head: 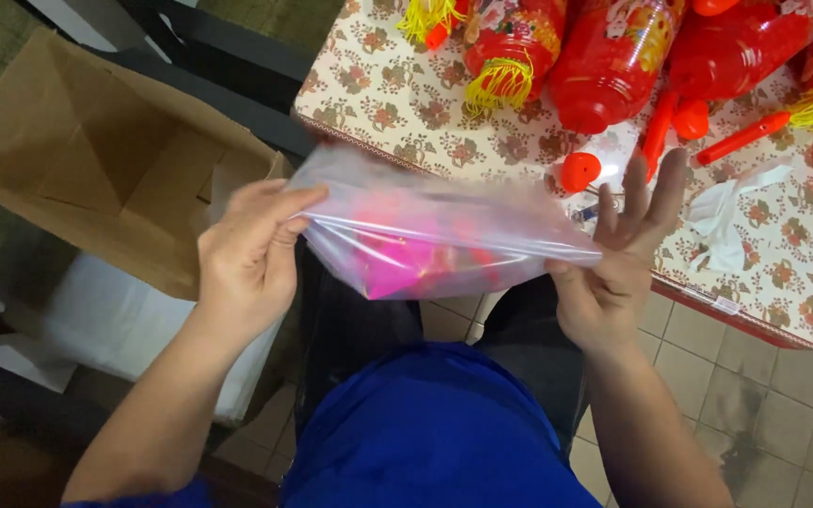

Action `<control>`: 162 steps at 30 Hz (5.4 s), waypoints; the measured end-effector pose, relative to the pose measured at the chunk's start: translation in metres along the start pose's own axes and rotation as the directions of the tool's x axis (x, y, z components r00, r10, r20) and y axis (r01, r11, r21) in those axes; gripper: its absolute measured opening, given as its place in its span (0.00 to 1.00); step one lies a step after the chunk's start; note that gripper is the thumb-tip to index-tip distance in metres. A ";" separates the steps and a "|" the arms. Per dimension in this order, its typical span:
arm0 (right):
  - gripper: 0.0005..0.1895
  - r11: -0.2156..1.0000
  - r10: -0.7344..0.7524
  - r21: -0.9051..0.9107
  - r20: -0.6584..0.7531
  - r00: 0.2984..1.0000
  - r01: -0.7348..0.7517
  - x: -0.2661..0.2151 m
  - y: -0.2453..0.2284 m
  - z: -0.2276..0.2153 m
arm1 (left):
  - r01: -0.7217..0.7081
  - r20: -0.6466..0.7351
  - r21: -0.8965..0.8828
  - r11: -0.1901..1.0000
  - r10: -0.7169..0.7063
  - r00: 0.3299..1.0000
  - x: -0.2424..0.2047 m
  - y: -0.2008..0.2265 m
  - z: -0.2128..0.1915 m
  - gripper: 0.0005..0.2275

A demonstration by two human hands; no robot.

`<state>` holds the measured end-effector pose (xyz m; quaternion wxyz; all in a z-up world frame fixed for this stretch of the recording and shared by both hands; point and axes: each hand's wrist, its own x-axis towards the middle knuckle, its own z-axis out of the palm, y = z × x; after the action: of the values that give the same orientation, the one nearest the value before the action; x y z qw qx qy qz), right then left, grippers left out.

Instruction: Assembling small decorative lanterns by inserting batteries and then packing them into plastic bags.

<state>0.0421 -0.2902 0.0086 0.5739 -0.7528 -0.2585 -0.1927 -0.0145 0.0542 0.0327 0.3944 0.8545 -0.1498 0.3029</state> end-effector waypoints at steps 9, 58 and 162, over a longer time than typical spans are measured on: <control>0.25 0.999 0.050 -0.009 -0.230 0.972 -0.054 0.019 0.033 0.007 | 0.171 -0.053 -0.421 0.891 -0.212 0.976 0.038 0.048 0.021 0.18; 0.23 0.590 0.480 0.673 0.151 0.864 -0.445 -0.012 0.040 0.081 | 0.219 0.200 -0.975 0.039 -0.288 0.937 -0.032 0.007 0.054 0.46; 0.51 0.497 0.730 -0.013 0.547 0.410 -0.868 0.071 -0.063 0.313 | 0.407 0.661 0.666 0.625 -0.748 0.066 0.011 -0.287 -0.038 0.37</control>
<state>0.0579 0.0365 0.0145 0.6072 -0.7174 -0.0213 0.3410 0.1213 0.2677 -0.1085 0.1893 0.8981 0.0686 -0.3910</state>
